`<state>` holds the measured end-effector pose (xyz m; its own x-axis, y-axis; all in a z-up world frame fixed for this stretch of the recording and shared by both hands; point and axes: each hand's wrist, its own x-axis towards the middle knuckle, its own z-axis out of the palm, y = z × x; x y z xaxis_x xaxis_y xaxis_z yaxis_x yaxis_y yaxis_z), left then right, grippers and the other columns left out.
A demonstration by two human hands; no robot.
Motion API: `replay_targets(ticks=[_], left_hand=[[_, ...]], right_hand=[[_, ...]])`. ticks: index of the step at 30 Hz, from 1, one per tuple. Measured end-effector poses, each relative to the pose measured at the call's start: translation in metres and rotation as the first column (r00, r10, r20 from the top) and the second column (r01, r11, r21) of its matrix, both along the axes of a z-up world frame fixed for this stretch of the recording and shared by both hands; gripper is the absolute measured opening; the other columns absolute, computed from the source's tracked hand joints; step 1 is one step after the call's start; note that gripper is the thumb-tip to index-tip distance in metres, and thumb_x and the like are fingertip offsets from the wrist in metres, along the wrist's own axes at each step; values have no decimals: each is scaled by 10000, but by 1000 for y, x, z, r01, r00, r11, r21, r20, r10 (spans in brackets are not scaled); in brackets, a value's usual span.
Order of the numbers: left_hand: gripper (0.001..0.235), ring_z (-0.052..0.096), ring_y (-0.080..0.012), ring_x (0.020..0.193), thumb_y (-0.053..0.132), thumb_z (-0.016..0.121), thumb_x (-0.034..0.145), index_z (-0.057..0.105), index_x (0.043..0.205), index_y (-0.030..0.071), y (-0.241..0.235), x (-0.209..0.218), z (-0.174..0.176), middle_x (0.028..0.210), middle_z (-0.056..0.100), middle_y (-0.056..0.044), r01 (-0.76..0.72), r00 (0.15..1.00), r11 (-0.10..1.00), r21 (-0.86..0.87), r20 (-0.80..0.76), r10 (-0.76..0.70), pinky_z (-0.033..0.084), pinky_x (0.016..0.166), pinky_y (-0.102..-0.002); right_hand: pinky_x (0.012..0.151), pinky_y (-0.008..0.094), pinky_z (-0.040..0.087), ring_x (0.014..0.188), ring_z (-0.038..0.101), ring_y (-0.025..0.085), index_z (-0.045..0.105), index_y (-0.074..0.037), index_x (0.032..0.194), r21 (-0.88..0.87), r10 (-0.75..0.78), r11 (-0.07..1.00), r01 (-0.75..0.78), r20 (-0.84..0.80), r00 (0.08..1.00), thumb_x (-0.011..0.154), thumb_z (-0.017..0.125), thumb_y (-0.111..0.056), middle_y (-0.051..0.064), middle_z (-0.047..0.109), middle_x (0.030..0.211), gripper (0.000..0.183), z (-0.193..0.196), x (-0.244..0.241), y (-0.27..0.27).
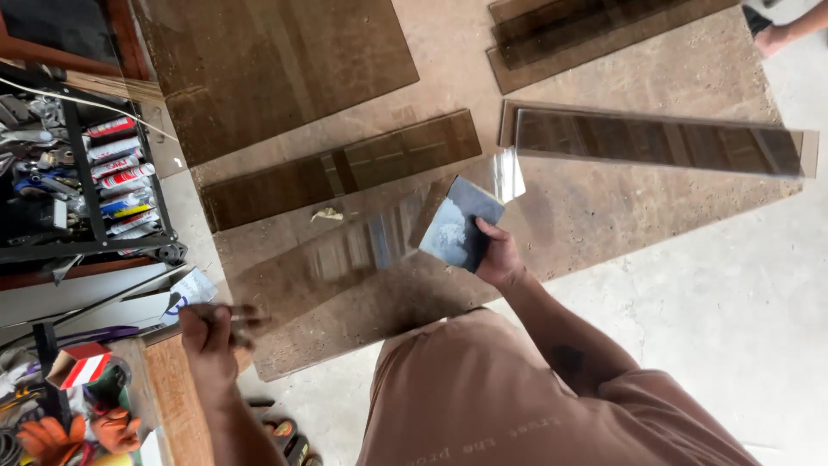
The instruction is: Sanding the sharp edges of cut glass strips using a handheld sanding block on a workbench.
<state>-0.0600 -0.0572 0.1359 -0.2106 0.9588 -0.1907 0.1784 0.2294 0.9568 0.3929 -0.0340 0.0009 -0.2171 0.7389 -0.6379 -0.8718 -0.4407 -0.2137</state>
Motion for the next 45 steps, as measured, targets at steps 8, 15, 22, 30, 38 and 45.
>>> replay_targets(ticks=[8, 15, 22, 30, 38, 45], left_hand=[[92, 557, -206, 450, 109, 471, 1104, 379, 1099, 99, -48, 22, -7, 842, 676, -195, -98, 985, 970, 221, 161, 63, 464, 405, -286], [108, 557, -214, 318, 123, 530, 1065, 473, 1151, 92, -47, 9, -60, 655, 651, -247, -258, 883, 949, 179, 442, 157, 320, 237, -248], [171, 752, -278, 609, 276, 460, 1089, 472, 1142, 114, -52, 14, -14, 861, 741, -231, -87, 971, 991, 106, 232, 61, 441, 368, -216], [191, 750, -356, 681, 250, 487, 1075, 450, 1166, 85, -60, -1, -60, 1002, 705, -243, -56, 916, 996, -71, 394, 79, 576, 340, -322], [244, 743, -281, 679, 293, 492, 1075, 486, 1189, 78, -35, 10, -28, 954, 730, -237, -26, 951, 999, 28, 307, 16, 506, 385, -254], [298, 734, -266, 999, 239, 501, 1094, 487, 1301, 26, -4, 12, -12, 1180, 716, -183, 82, 939, 964, 252, 303, -159, 676, 667, -346]], right_hand=[[821, 440, 591, 873, 707, 273, 689, -53, 1138, -7, 20, 1000, -19, 219, 976, 861, 697, -156, 103, 728, 1006, 296, 18, 40, -53], [900, 364, 580, 1057, 677, 195, 625, -60, 1171, 534, -387, 776, -337, 824, 415, 943, 708, 78, 108, 688, 1060, 279, 48, 49, -19], [1054, 429, 542, 1254, 633, 373, 472, -41, 1531, 153, -719, 340, -928, 678, -152, 932, 543, 108, 240, 627, 1382, 621, 130, -153, -9], [1027, 500, 510, 1352, 516, 512, 557, -72, 1359, 4, -848, 389, -921, 394, -356, 932, 481, 11, 323, 478, 1508, 442, 84, -193, -20], [1136, 511, 401, 1407, 448, 487, 409, 16, 1542, 54, -744, 358, -932, 619, -250, 866, 444, 95, 302, 447, 1524, 682, 110, -175, 1], [1155, 492, 401, 1445, 425, 472, 417, 45, 1541, -52, -794, 378, -924, 496, -353, 869, 473, 55, 311, 409, 1569, 674, 130, -189, 19]])
